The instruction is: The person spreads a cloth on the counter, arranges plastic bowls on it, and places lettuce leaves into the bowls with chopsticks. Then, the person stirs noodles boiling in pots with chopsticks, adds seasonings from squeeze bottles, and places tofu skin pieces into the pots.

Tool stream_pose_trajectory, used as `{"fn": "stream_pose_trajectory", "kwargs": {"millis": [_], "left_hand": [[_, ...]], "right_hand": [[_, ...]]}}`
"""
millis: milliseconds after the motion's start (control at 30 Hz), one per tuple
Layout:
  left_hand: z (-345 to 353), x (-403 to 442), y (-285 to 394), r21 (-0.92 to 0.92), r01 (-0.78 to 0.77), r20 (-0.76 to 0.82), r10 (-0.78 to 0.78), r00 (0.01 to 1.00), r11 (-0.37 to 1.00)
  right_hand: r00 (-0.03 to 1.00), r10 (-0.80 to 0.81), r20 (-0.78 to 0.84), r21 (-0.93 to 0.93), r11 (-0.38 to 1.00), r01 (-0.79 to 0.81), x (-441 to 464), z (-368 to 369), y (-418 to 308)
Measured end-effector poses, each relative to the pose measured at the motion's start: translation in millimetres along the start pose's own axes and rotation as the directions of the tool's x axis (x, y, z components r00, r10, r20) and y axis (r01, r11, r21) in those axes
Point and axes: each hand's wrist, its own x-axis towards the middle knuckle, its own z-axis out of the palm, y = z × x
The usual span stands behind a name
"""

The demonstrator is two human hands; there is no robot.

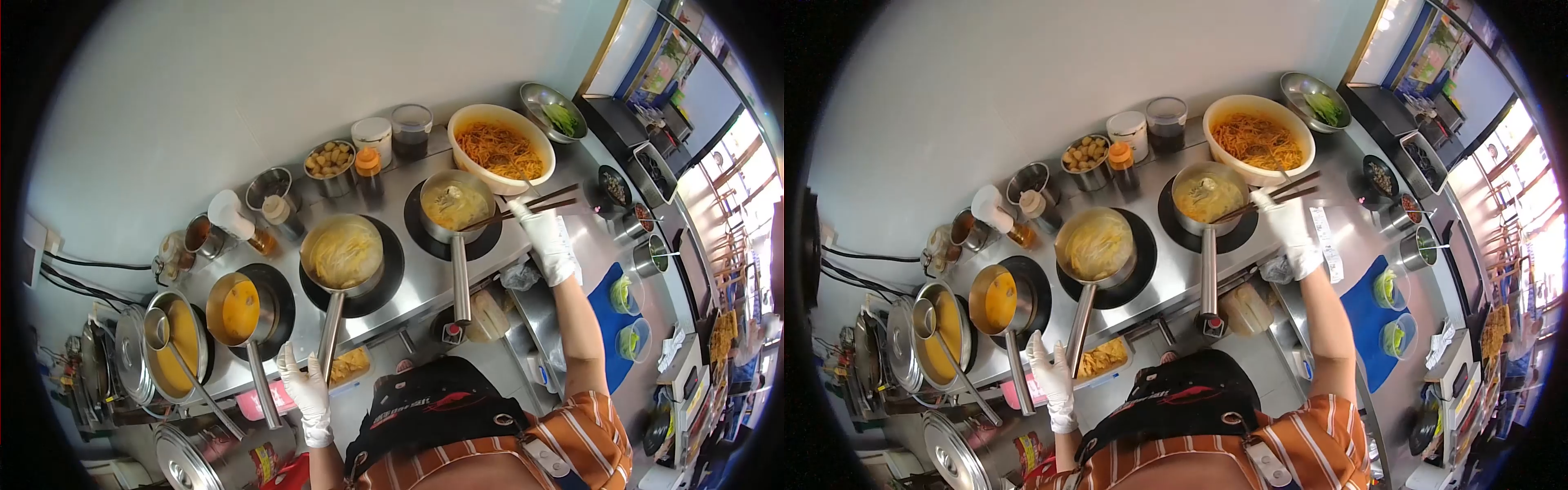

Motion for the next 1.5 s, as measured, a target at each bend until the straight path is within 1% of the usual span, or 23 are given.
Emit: {"fn": "stream_pose_trajectory", "kwargs": {"millis": [67,100,200,333,367,467,533,567,600,667,700,833,933,1000,1133,1200,1233,1267,1333,1367,1400,1467,1500], "left_hand": [[3,0,15,-0.022,0.053,-0.004,-0.053,0.999,0.998],[7,-3,20,-0.052,0.117,0.019,-0.116,0.993,0.992],[19,-11,40,-0.021,0.056,0.064,-0.054,0.996,0.998],[27,-23,67,-0.02,0.125,0.077,-0.123,0.989,0.992],[29,-27,70,-0.041,0.134,0.07,-0.13,0.989,0.99],[38,-40,67,-0.124,0.164,0.094,-0.153,0.984,0.979],[39,-42,77,-0.138,0.162,0.082,-0.152,0.985,0.977],[39,-43,80,-0.117,0.146,0.07,-0.139,0.988,0.982],[40,-43,82,-0.096,0.132,0.057,-0.127,0.99,0.987],[40,-43,87,-0.112,0.166,0.074,-0.158,0.985,0.98],[40,-44,89,-0.131,0.2,0.095,-0.188,0.978,0.971],[49,-52,87,-0.136,0.153,0.089,-0.142,0.986,0.979],[50,-56,92,-0.089,0.118,0.082,-0.111,0.99,0.989],[52,-61,88,-0.133,0.148,0.07,-0.139,0.988,0.98],[50,-69,83,-0.142,0.16,0.061,-0.153,0.986,0.977],[50,-70,85,-0.106,0.153,0.048,-0.149,0.988,0.983],[50,-72,86,-0.105,0.152,0.045,-0.148,0.988,0.983],[51,-73,86,-0.092,0.144,0.039,-0.141,0.989,0.985],[51,-74,86,-0.075,0.142,0.029,-0.14,0.99,0.987],[52,-75,86,-0.088,0.148,0.026,-0.146,0.989,0.985],[52,-77,86,-0.102,0.154,0.025,-0.153,0.988,0.983],[52,-82,87,-0.085,0.164,0.04,-0.161,0.986,0.983],[53,-82,88,-0.068,0.166,0.052,-0.163,0.985,0.984]], "right_hand": [[0.999,-0.035,-0.005,0.185,0.982,0.035,9,31,38],[0.996,-0.081,-0.024,0.175,0.981,0.084,13,40,38],[0.995,-0.101,-0.005,0.229,0.968,0.099,26,46,41],[0.964,-0.2,-0.175,0.133,0.965,0.224,26,7,23],[0.975,-0.148,-0.165,0.114,0.979,0.168,25,-2,20],[0.917,-0.314,-0.245,0.075,0.937,0.341,33,4,43],[0.951,-0.234,-0.203,0.052,0.967,0.249,25,16,64],[0.958,-0.209,-0.196,0.141,0.961,0.239,22,26,81],[0.952,-0.261,-0.159,0.169,0.943,0.286,14,23,74],[0.983,-0.171,-0.062,0.147,0.973,0.178,-3,15,66],[0.977,-0.201,-0.065,0.213,0.954,0.21,-6,9,66],[0.989,-0.105,-0.105,0.182,0.976,0.123,2,-20,79],[0.992,-0.123,-0.029,0.037,0.992,0.124,-2,-39,41],[0.994,-0.09,-0.064,0.081,0.992,0.095,0,-51,19],[0.966,-0.216,-0.143,0.176,0.955,0.239,15,-36,38],[0.966,-0.246,-0.083,0.213,0.942,0.258,18,-11,67],[0.986,-0.164,0.023,0.29,0.945,0.151,16,-2,79],[0.983,-0.182,0.01,0.286,0.943,0.171,7,6,76],[0.956,-0.242,0.166,0.132,0.966,0.222,3,-5,74],[0.96,-0.274,0.053,0.326,0.914,0.243,1,-7,77],[0.978,-0.188,0.095,0.31,0.939,0.15,7,-22,70],[0.994,-0.034,0.101,0.115,0.993,0.022,9,-42,50],[0.986,-0.136,0.097,0.105,0.986,0.126,5,-46,41]]}}
